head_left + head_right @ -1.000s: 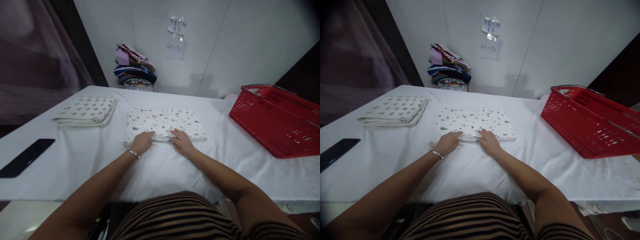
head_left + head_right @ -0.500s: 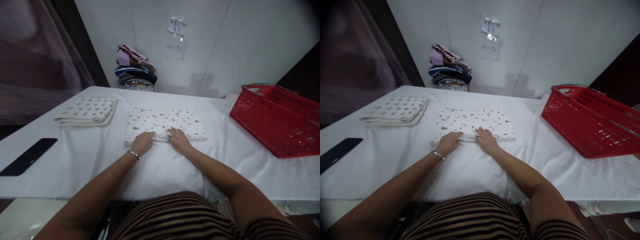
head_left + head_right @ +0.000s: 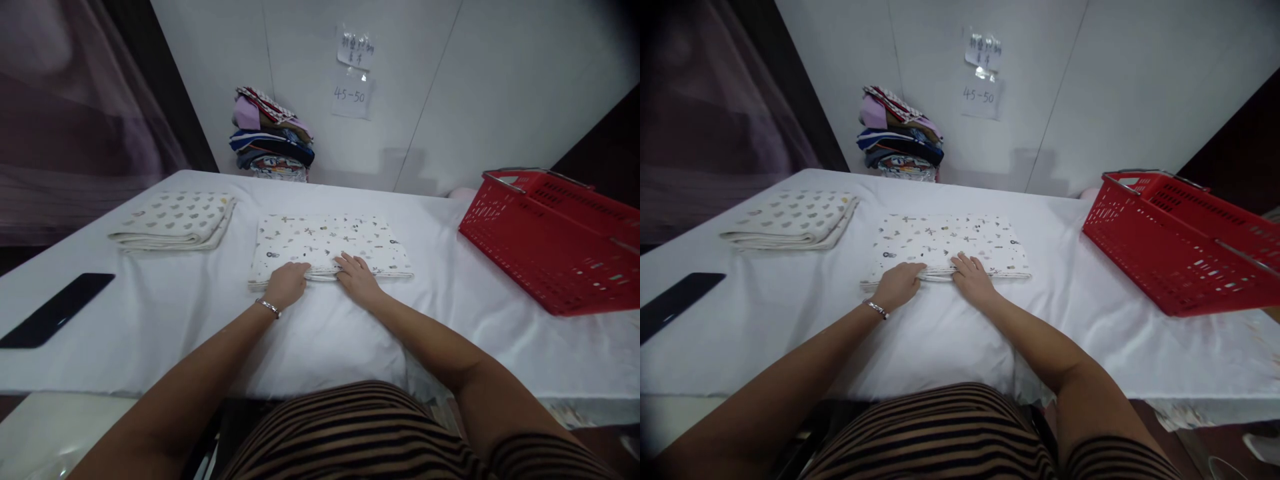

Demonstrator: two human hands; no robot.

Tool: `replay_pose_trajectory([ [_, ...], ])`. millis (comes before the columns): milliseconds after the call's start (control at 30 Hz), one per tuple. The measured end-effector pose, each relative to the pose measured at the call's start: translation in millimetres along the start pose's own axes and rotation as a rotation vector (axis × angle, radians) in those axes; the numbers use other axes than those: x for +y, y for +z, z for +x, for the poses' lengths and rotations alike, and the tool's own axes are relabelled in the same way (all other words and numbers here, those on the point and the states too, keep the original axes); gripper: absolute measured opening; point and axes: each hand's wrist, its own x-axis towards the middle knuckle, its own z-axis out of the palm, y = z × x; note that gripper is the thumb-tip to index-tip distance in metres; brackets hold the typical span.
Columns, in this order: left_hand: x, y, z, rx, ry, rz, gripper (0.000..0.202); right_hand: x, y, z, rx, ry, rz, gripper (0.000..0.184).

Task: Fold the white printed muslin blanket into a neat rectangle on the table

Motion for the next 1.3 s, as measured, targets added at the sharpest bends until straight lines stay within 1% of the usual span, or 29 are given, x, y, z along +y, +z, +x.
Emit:
replay_pose_trajectory([
  [100, -1, 3.1, -2, 0.017, 0.029, 0.012, 0.040, 2, -3, -1, 0.003, -0.045, 0.025, 0.024],
  [267, 0, 7.9, -8, 0.069, 0.131, 0.027, 0.037, 6, -11, -7, -0.003, -0.110, 0.040, 0.024],
  [400, 3, 9.1, -13, 0.079, 0.158, 0.039, 0.035, 6, -10, -10, -0.036, -0.087, 0.045, 0.022],
  [500, 8, 9.6, -16, 0.121, 0.178, 0.049, 0.038, 6, -5, -10, -0.058, -0.059, 0.062, 0.022],
  [633, 25, 9.5, -13, 0.195, 0.247, 0.054, 0.041, 6, -1, -11, -0.065, -0.032, 0.092, 0.021],
  [800, 55, 13.7, 2, 0.195, 0.337, 0.045, 0.034, 7, -4, -10, -0.060, -0.010, 0.116, 0.023],
  [900, 63, 20.9, 11, 0.195, 0.333, 0.056, 0.030, 7, -7, -9, -0.093, 0.001, 0.104, 0.024],
  [1033, 63, 25.9, 17, 0.162, 0.308, 0.055, 0.031, 8, -8, -10, -0.125, 0.032, 0.079, 0.021],
  [1167, 63, 20.4, 18, 0.115, 0.231, 0.025, 0.038, 11, -11, -15, -0.128, 0.080, 0.043, 0.016],
  [1300, 63, 14.8, 21, 0.106, 0.168, -0.007, 0.042, 20, -16, -24, -0.104, 0.077, -0.021, 0.012],
])
